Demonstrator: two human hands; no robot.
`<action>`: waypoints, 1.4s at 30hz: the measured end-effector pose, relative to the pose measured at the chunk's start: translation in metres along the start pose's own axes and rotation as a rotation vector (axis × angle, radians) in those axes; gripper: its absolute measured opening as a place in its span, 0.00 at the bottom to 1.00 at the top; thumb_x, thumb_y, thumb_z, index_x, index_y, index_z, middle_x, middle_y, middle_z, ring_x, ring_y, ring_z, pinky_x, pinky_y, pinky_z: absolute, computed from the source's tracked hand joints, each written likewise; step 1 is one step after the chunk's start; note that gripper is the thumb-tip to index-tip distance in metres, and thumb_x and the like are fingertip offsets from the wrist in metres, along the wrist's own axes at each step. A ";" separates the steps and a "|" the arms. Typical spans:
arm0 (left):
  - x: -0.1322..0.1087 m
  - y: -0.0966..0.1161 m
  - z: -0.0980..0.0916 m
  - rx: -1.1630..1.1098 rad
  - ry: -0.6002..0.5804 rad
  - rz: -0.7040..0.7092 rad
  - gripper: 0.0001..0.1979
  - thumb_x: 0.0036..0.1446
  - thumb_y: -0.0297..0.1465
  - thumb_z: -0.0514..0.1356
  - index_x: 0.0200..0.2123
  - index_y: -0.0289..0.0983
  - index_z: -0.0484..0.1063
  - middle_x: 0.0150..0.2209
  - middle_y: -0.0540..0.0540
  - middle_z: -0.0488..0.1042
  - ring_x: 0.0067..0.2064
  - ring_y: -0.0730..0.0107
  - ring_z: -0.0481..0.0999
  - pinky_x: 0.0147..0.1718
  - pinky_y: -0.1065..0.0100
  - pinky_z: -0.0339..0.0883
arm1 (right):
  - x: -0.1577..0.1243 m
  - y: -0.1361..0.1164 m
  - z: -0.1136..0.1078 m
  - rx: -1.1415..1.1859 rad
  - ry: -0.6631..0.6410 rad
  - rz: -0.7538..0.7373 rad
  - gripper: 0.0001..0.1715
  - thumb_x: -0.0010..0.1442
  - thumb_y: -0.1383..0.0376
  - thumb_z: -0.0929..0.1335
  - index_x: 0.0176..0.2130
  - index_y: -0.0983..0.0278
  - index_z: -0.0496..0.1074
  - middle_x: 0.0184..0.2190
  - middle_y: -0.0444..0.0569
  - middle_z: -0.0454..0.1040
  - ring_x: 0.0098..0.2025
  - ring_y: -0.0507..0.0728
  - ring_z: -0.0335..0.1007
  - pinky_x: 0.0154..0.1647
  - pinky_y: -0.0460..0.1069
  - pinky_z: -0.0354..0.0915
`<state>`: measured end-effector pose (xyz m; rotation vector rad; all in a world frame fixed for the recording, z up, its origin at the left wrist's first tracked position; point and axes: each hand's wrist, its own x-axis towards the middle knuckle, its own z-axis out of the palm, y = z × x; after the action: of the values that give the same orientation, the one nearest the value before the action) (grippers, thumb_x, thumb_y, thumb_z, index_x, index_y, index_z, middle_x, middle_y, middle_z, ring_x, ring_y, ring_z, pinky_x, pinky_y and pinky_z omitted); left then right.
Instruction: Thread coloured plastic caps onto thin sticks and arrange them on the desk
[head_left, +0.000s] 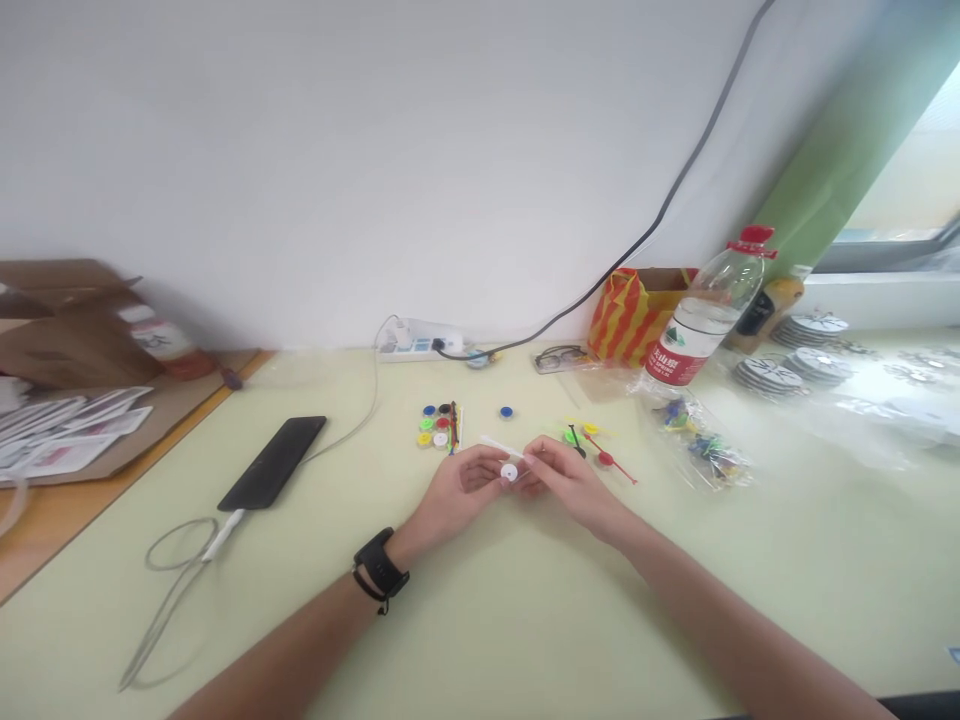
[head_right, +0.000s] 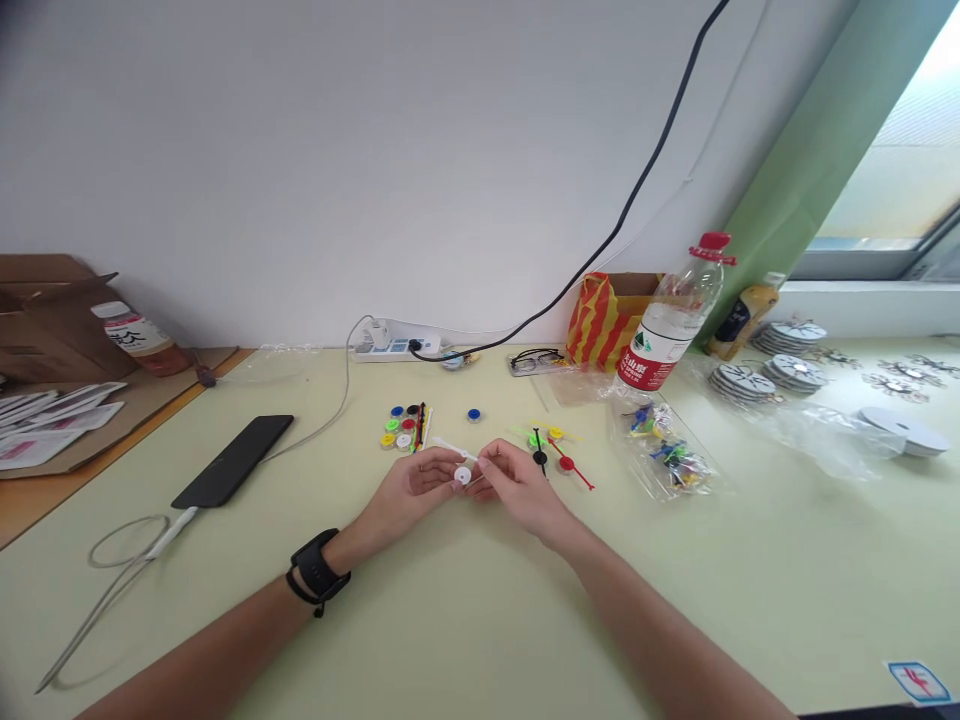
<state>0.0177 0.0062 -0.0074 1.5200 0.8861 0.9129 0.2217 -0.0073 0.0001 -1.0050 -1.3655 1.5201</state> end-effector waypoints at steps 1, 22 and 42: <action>0.000 0.000 0.001 0.001 -0.004 -0.007 0.18 0.58 0.39 0.69 0.49 0.36 0.76 0.42 0.41 0.81 0.45 0.60 0.81 0.49 0.60 0.75 | 0.000 0.002 0.001 -0.002 0.001 -0.009 0.20 0.63 0.47 0.69 0.36 0.60 0.67 0.34 0.46 0.77 0.37 0.57 0.77 0.44 0.55 0.74; 0.000 -0.005 -0.002 -0.059 -0.036 -0.068 0.16 0.54 0.38 0.72 0.42 0.36 0.77 0.43 0.41 0.82 0.47 0.58 0.82 0.50 0.60 0.76 | -0.002 0.014 0.006 -0.433 0.062 -0.229 0.11 0.70 0.57 0.62 0.37 0.60 0.65 0.30 0.43 0.69 0.30 0.54 0.63 0.29 0.48 0.60; 0.003 -0.008 -0.003 0.000 -0.037 -0.009 0.16 0.59 0.40 0.68 0.45 0.37 0.81 0.42 0.41 0.82 0.45 0.59 0.81 0.47 0.62 0.74 | -0.001 0.003 -0.003 -0.347 0.027 -0.225 0.13 0.68 0.55 0.64 0.36 0.60 0.66 0.28 0.42 0.63 0.28 0.53 0.58 0.28 0.48 0.55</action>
<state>0.0154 0.0115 -0.0145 1.5275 0.8652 0.8757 0.2246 -0.0078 -0.0028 -1.0336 -1.6985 1.1237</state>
